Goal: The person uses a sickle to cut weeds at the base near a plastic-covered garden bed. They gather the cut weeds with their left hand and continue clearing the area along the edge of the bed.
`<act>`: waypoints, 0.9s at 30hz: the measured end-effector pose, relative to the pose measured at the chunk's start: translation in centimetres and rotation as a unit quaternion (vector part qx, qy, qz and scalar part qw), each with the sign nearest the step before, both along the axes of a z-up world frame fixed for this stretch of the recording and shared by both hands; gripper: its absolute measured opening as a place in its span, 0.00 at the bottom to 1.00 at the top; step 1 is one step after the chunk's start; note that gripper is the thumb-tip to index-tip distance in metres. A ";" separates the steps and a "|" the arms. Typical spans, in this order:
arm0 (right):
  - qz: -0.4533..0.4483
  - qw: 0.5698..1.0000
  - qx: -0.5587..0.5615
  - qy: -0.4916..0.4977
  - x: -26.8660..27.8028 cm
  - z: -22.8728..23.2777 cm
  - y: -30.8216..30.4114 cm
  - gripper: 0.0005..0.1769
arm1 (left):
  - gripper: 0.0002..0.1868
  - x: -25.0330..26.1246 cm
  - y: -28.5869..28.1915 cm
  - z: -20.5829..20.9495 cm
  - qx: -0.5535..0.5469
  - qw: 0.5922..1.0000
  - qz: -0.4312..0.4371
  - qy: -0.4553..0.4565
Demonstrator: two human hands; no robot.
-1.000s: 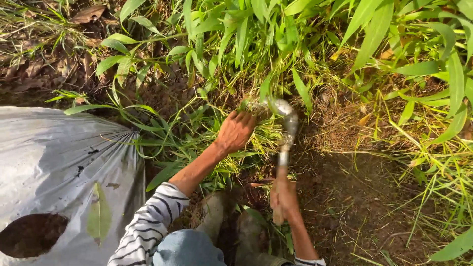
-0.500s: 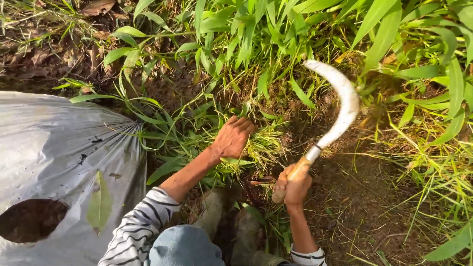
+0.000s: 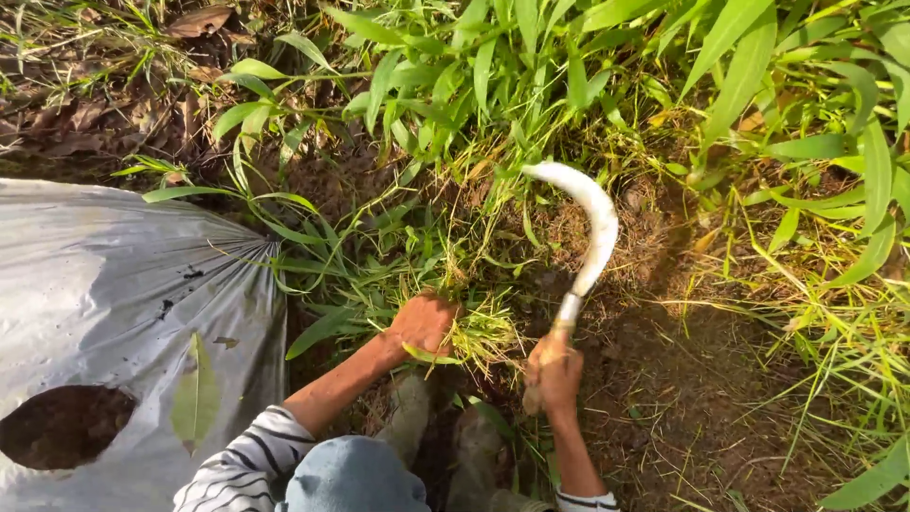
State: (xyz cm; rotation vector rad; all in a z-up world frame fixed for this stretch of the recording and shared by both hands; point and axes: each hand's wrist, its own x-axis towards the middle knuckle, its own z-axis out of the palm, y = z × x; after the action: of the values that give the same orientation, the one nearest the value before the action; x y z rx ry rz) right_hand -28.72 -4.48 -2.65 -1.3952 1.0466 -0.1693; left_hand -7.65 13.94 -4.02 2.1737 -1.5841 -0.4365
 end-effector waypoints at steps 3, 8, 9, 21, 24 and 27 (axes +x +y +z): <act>-0.063 0.980 0.009 -0.189 2.5 0.4 -2.2 0.30 | 0.23 0.4 -0.5 0.5 0.175 0.984 0.000 0.041; 0.087 0.993 0.038 0.068 0.4 -3.5 0.7 0.17 | 0.26 -2.6 2.7 -11.7 -0.371 0.707 -0.075 0.597; 0.089 0.993 0.039 0.067 -0.5 -3.1 2.4 0.17 | 0.26 -1.9 4.1 -10.1 -0.371 0.708 -0.074 0.596; 0.084 0.970 0.206 0.100 0.3 4.5 5.8 0.30 | 0.56 9.6 -7.7 6.1 0.109 0.952 0.285 -0.017; 0.005 0.983 0.177 0.053 -0.5 4.1 6.8 0.31 | 0.61 9.1 -11.5 4.5 0.057 0.950 0.292 0.099; -0.102 0.985 0.137 0.031 -0.7 4.6 6.3 0.38 | 0.71 6.7 -14.6 2.8 0.150 0.926 0.322 0.129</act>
State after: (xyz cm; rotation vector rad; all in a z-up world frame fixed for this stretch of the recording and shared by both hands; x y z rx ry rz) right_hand -29.46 1.85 1.90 -1.0496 1.2161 -0.1261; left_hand -0.93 -0.61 -1.20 2.5640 -0.6291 -0.7413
